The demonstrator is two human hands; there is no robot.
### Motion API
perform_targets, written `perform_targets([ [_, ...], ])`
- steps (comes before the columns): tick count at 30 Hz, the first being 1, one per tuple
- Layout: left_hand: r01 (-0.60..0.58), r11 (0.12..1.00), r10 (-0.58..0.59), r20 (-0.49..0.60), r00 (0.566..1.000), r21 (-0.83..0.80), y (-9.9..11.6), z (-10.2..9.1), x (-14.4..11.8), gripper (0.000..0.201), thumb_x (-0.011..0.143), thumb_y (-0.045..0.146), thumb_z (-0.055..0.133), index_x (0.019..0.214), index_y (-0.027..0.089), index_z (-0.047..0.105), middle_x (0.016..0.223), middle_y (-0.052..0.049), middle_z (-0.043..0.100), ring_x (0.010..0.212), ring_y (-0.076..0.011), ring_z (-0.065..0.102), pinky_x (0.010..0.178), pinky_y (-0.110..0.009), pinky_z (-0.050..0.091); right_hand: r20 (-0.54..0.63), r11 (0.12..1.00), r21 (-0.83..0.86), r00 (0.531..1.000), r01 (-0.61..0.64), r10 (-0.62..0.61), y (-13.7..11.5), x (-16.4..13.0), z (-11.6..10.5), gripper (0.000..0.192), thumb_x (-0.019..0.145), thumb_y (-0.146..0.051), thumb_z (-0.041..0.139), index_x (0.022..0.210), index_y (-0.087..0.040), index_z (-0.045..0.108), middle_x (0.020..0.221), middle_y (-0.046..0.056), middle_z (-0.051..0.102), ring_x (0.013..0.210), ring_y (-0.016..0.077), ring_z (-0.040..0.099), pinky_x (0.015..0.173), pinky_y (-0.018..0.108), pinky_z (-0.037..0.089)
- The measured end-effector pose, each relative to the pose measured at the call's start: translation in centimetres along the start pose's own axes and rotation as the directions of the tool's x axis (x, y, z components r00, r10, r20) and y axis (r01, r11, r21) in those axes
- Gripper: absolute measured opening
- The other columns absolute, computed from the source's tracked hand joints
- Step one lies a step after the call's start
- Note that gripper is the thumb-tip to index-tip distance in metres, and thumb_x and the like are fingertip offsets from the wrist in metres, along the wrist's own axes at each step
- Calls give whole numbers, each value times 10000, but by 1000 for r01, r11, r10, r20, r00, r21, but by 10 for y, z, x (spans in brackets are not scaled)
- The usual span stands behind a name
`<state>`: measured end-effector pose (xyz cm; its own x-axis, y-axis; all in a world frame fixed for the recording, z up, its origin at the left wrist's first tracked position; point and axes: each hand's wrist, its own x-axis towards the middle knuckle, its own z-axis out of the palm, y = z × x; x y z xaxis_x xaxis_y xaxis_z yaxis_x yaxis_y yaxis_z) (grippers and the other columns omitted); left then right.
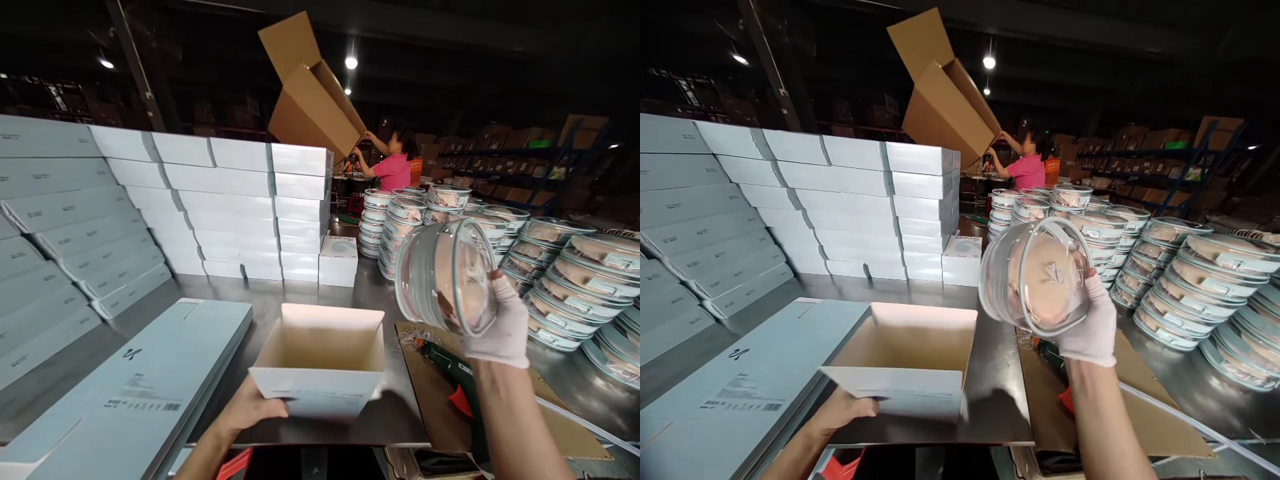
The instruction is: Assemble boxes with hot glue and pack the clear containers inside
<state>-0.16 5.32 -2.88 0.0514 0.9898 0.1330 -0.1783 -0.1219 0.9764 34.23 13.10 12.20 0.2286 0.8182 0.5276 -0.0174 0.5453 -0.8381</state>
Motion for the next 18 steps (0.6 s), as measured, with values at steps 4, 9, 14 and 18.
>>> perform_targets([
  [4,-21,1000,22,145,989,-6,3,4,22,970,316,390,1052,1223,233,746,1023,-68,790,1122,-406,685,1066,-519,510,197,998,-43,980,37,-28,-47,-1,20,399,838,-535,768,1129,-263,785,1158,67,789,1005,324,760,917,550,607],
  [9,20,1000,-20,144,989,8,3,11,21,698,359,331,1028,1012,225,808,1039,-64,810,1011,-369,719,910,-464,592,714,847,-175,657,503,-242,-43,-52,56,489,947,-512,683,1411,-367,628,1522,44,579,1446,309,501,1178,527,441],
  [14,55,997,-58,70,996,45,-12,2,14,545,418,352,992,918,197,841,881,-85,837,832,-339,749,756,-409,621,347,909,-301,921,289,-178,8,-93,28,440,1024,-468,563,1451,-384,502,1487,61,599,1366,277,584,1173,475,453],
  [18,57,989,-57,-5,998,134,-25,-9,-3,301,467,366,994,705,273,835,718,-16,813,680,-274,720,672,-350,614,80,686,-677,954,265,-289,36,-90,-51,210,1041,-405,519,1118,-287,675,1087,71,764,1014,264,726,960,432,569],
])
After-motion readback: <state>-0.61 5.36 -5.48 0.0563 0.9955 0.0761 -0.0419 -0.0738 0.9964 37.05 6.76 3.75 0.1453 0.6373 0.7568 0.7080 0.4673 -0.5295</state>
